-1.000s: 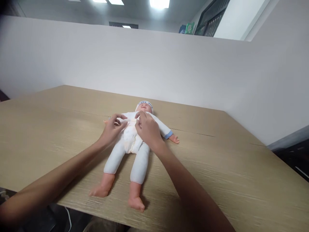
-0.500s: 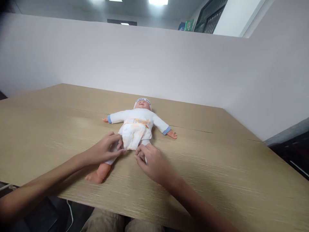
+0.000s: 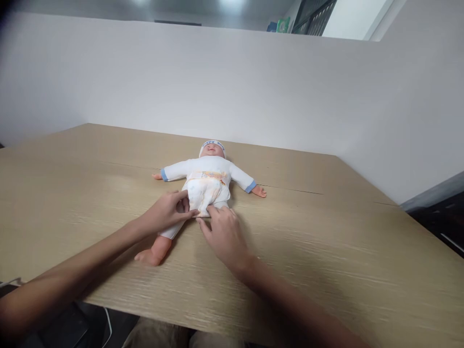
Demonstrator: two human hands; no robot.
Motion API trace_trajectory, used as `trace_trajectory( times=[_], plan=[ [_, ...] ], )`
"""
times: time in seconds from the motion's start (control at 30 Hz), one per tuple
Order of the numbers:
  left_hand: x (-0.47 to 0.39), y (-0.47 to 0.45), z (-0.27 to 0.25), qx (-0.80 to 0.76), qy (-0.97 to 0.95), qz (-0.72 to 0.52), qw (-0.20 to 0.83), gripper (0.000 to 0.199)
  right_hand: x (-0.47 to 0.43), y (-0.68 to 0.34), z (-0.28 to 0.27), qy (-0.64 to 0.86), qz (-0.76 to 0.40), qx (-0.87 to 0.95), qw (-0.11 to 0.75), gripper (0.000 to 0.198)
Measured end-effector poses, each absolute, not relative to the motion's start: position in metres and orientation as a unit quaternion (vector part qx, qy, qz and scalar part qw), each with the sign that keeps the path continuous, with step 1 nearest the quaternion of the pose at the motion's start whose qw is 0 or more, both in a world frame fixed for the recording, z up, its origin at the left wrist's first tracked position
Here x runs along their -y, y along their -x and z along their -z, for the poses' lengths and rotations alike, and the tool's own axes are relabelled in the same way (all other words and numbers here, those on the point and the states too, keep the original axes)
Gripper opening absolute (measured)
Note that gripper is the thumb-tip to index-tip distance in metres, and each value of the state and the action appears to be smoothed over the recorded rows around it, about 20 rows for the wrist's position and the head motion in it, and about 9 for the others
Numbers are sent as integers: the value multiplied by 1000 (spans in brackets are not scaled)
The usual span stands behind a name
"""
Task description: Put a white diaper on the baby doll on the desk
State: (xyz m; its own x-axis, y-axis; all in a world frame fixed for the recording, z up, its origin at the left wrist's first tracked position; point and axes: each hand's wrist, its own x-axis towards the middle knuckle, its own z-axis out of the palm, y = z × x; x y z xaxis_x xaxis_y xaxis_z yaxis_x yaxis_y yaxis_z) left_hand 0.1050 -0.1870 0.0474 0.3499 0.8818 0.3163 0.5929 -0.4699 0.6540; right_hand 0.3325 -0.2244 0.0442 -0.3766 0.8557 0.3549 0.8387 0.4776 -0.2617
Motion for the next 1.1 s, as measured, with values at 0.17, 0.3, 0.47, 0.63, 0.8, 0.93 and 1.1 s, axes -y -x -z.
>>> trace_trajectory(
  times=[0.17, 0.3, 0.47, 0.63, 0.8, 0.93, 1.1],
  plan=[
    [175, -105, -42, -457, -789, -337, 236, 28, 215, -333, -46, 499, -47, 820, 275, 8],
    [178, -101, -42, -434, -797, -345, 239, 28, 220, -335, -45, 488, -62, 824, 280, 9],
    [186, -101, -46, -409, -802, -356, 249, 14, 226, -334, -48, 486, -85, 828, 268, 15],
    [187, -100, -46, -413, -813, -341, 229, 21, 223, -334, -48, 506, -101, 814, 268, 19],
    [183, -96, -39, -418, -791, -357, 269, 29, 222, -336, -45, 544, -236, 730, 340, 28],
    [183, -96, -36, -396, -748, -398, 354, 28, 226, -338, -46, 523, -344, 676, 389, 39],
    [187, -99, -33, -422, -684, -440, 400, 48, 226, -346, -58, 565, -289, 664, 395, 39]
  ],
)
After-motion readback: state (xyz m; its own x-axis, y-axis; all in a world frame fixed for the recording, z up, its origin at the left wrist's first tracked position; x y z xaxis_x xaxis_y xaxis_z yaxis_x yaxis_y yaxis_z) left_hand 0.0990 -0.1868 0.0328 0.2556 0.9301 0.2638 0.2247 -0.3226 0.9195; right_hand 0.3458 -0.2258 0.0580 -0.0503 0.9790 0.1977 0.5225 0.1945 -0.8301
